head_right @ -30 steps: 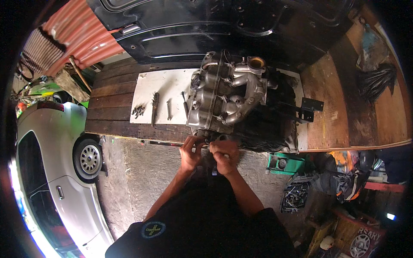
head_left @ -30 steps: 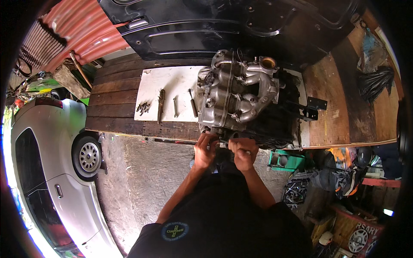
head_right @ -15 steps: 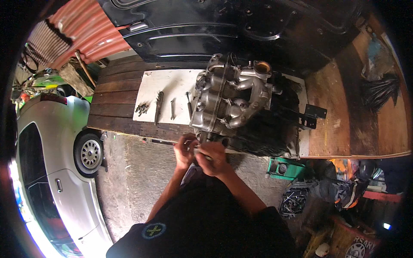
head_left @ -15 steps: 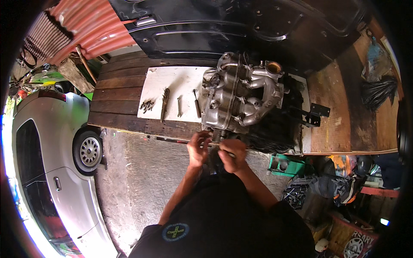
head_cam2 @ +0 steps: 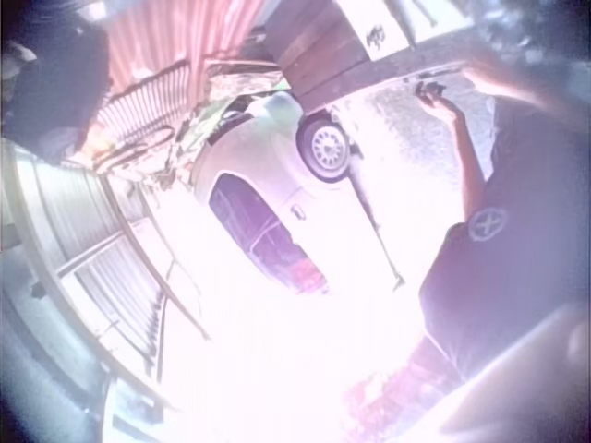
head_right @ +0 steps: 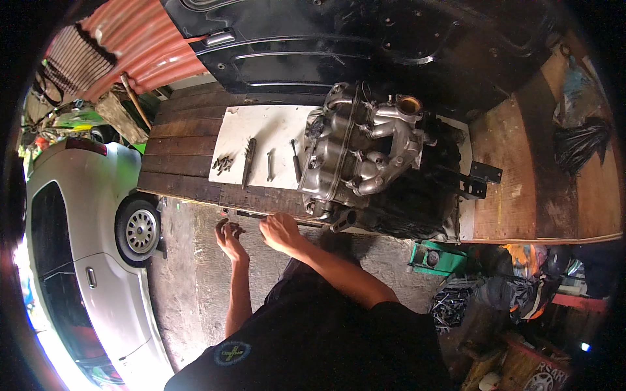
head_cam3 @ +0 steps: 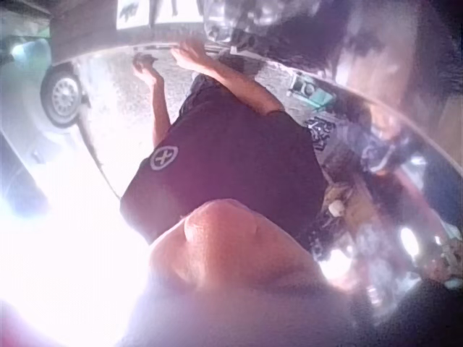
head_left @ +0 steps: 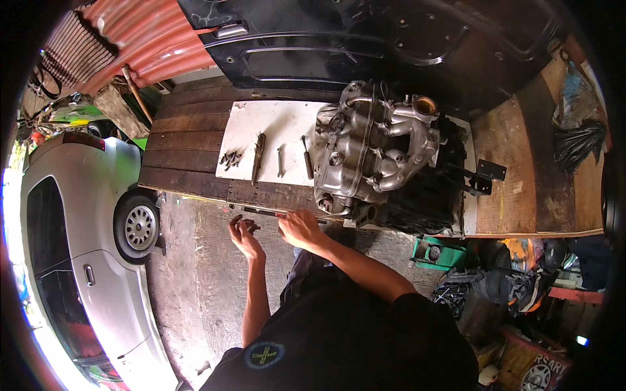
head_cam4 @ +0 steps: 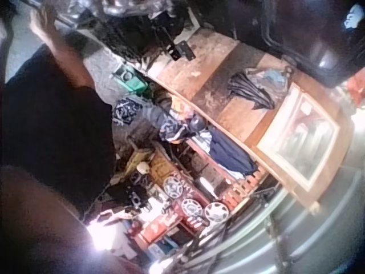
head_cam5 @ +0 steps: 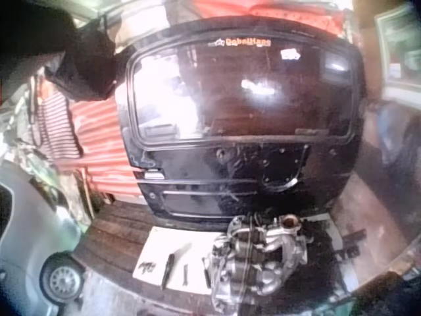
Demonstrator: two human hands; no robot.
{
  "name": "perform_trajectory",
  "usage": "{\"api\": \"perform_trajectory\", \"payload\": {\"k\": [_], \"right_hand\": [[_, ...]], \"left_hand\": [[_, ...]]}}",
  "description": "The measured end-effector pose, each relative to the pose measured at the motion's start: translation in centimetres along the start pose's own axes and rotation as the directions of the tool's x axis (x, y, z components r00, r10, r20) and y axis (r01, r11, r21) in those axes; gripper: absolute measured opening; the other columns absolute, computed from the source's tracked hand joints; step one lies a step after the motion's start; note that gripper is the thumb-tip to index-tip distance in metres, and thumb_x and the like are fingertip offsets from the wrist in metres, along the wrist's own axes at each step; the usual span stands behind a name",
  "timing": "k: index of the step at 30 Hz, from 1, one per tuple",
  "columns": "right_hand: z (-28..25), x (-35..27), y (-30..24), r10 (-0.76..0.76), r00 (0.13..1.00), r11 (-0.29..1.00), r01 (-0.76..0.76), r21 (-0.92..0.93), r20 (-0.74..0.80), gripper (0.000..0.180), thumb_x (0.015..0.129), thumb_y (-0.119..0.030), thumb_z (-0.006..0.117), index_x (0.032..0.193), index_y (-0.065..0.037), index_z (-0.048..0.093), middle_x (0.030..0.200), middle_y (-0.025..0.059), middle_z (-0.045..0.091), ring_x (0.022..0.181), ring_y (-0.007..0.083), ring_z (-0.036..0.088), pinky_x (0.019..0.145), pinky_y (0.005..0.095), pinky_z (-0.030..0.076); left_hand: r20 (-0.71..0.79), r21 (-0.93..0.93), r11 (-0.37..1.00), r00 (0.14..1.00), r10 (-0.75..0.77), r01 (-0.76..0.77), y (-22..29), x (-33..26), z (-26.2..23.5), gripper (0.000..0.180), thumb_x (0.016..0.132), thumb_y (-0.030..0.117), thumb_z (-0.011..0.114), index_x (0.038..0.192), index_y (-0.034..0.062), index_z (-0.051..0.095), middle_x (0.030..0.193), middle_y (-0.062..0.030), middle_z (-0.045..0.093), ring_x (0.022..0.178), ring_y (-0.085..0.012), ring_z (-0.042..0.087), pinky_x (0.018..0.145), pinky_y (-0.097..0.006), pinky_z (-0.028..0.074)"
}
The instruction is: The person uses a socket wrench to tighten bolts on a metallic engine block placed on a wooden workbench. The person repeatedly positions the wrench, turns it to secure fasteners, and adjusts hand placement throughout the sequence.
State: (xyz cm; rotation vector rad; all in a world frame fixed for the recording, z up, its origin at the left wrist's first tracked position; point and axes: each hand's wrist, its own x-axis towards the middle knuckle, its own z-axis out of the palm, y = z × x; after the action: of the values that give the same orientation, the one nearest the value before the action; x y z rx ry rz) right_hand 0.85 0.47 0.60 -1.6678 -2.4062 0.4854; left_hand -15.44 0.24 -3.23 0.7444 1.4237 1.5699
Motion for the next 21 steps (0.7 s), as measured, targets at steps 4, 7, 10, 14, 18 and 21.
{"api": "perform_trajectory", "payload": {"k": [4, 7, 10, 14, 18, 21], "right_hand": [[-2.9, 0.2, -1.3, 0.012, 0.999, 0.99, -0.005, 0.144, -0.045, 0.025, 0.079, -0.027, 0.063, 0.073, -0.003, 0.064, 0.066, 0.0148, 0.064, 0.06, 0.0312, 0.065, 0.056, 0.0427, 0.053], [-1.5, 0.3, -0.7, 0.028, 0.994, 0.998, -0.021, 0.066, -0.101, 0.024, 0.078, -0.026, 0.064, 0.071, -0.004, 0.065, 0.062, 0.0133, 0.064, 0.059, 0.0281, 0.065, 0.054, 0.0402, 0.053], [0.8, 0.3, 0.5, 0.04, 0.994, 0.996, -0.048, -0.081, -0.101, 0.023, 0.078, -0.025, 0.063, 0.067, -0.005, 0.066, 0.06, 0.011, 0.064, 0.054, 0.0235, 0.065, 0.05, 0.0369, 0.052], [-2.4, 0.6, -1.1, 0.008, 1.0, 1.0, -0.008, 0.005, -0.024, 0.026, 0.082, -0.027, 0.061, 0.068, -0.006, 0.066, 0.057, 0.0114, 0.062, 0.052, 0.0272, 0.063, 0.05, 0.039, 0.052], [-2.3, 0.7, -1.1, -0.015, 0.935, 1.0, 0.023, 0.019, -0.354, 0.022, 0.084, -0.026, 0.058, 0.074, -0.007, 0.065, 0.062, 0.0118, 0.063, 0.057, 0.0259, 0.064, 0.05, 0.0386, 0.051], [2.1, 0.6, 1.0, 0.009, 0.999, 0.992, -0.015, -0.125, -0.048, 0.013, 0.079, -0.017, 0.058, 0.071, -0.008, 0.065, 0.064, 0.011, 0.063, 0.06, 0.0237, 0.065, 0.048, 0.0373, 0.05]], "left_hand": [[0.13, 0.028, 0.996, 0.987, -0.089, 0.086, -0.8, -1.1, 1.9, 0.019, 0.093, 0.011, 0.045, 0.108, 0.0045, 0.054, 0.087, -0.0058, 0.059, 0.075, -0.0128, 0.055, 0.07, -0.028, 0.045], [0.153, 0.002, 0.985, 0.973, -0.172, 0.173, -1.7, -1.7, 2.6, 0.02, 0.093, 0.013, 0.046, 0.109, 0.0046, 0.054, 0.084, -0.0056, 0.06, 0.077, -0.0127, 0.056, 0.067, -0.028, 0.045], [0.172, -0.084, 0.971, 0.963, -0.205, 0.222, -1.6, -2.1, 3.4, 0.02, 0.093, 0.012, 0.043, 0.109, 0.0028, 0.051, 0.08, -0.0065, 0.059, 0.073, -0.0141, 0.057, 0.068, -0.03, 0.048], [0.152, -0.07, 0.973, 0.966, -0.209, 0.221, -1.5, -1.5, 2.3, 0.021, 0.094, 0.014, 0.042, 0.11, 0.0038, 0.051, 0.08, -0.0068, 0.06, 0.072, -0.0144, 0.058, 0.069, -0.03, 0.049], [0.092, -0.093, 0.972, 0.974, -0.205, 0.214, -0.9, -1.2, 1.1, 0.023, 0.096, 0.019, 0.041, 0.11, 0.0053, 0.052, 0.077, -0.007, 0.059, 0.068, -0.0152, 0.057, 0.063, -0.031, 0.05], [0.03, -0.148, 0.959, 0.971, -0.239, 0.241, -1.2, -0.8, 0.2, 0.024, 0.097, 0.021, 0.04, 0.112, 0.0058, 0.05, 0.076, -0.0079, 0.058, 0.068, -0.0164, 0.056, 0.06, -0.032, 0.049]]}}
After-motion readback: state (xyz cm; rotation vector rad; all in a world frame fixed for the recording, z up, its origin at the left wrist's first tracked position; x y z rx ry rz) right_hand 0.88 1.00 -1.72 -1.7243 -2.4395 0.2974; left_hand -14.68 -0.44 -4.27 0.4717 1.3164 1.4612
